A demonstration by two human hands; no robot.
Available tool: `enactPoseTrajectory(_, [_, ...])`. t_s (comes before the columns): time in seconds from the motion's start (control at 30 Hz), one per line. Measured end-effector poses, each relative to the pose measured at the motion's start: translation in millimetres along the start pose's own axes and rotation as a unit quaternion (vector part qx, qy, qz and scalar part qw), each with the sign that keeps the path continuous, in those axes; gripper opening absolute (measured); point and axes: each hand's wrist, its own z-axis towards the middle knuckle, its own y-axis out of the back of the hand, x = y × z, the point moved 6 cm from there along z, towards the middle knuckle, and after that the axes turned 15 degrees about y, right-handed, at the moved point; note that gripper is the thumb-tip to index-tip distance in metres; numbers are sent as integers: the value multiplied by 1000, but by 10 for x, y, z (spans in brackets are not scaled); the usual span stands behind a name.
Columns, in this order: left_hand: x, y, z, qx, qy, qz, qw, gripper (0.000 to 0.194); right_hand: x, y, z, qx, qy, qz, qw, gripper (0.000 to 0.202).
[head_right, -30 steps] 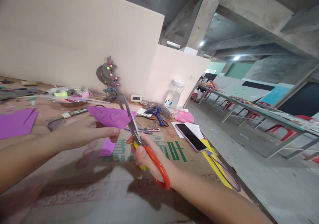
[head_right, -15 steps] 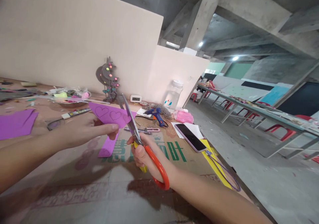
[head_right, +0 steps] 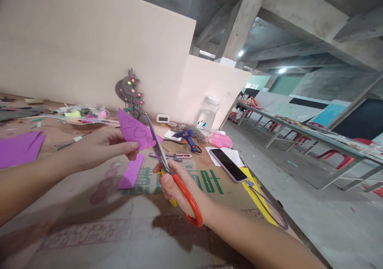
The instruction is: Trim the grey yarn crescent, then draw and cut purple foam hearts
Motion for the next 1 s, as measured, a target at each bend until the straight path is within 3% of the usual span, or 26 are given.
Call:
enactPoseTrajectory(0.17, [-21,36,9,2,-28,13,1000,30,-15,18,-4,-5,-3,-23,1000,54])
enactPoseTrajectory(0.63, [4,90,21,-27,-4,57,998,38,-81,45,-18,-9,-7,-29,1000,59])
enactPoseTrajectory(1.0, [-20,140,10,-46,-24,41,998,36,-92,60,-26,-7,-12,-33,999,59])
